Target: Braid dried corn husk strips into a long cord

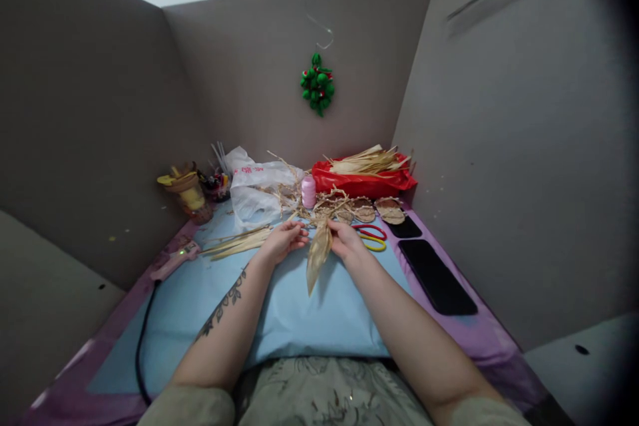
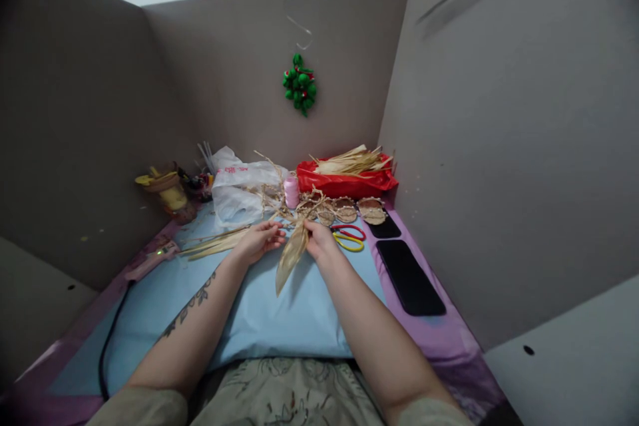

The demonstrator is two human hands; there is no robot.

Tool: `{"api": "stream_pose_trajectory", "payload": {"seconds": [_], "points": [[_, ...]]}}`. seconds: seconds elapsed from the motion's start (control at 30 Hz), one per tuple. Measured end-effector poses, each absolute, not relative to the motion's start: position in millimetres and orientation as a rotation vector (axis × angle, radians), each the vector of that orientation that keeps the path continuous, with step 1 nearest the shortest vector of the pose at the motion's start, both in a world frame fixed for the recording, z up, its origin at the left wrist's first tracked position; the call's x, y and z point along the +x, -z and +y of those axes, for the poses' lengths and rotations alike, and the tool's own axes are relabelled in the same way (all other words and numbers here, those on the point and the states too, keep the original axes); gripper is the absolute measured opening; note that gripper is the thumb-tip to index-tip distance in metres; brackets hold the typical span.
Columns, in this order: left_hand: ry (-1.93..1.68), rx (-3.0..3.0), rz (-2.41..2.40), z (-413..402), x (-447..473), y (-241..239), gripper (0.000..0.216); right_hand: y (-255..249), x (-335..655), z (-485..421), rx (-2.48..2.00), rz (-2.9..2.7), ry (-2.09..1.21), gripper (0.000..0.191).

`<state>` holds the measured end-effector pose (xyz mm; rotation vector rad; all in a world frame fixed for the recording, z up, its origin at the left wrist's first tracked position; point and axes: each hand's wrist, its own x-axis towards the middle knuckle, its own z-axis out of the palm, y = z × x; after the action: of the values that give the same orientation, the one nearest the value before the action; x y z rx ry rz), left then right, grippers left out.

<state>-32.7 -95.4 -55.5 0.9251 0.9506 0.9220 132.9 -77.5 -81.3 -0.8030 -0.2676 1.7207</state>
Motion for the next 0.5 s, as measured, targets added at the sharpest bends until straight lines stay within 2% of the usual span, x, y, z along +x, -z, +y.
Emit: {"api": "stream_pose_trajectory", "payload": {"seconds": [0.2,0.33,0.5], "points": [[-1.002,1.03,1.018,-100,-42,43,0.019,77,141,-83,-0.781,-0.222,-1.721,0.015],[-0.945,1.386,1.231,-88,-67,20,0.03,79,156,-83,-0.735,-0.233,-1.642,0.012],[-1.28,1.828,1.858,-35,-128,-11,0.019,82,183,-81,-0.68,-0.327,-1.47,0.012]]}}
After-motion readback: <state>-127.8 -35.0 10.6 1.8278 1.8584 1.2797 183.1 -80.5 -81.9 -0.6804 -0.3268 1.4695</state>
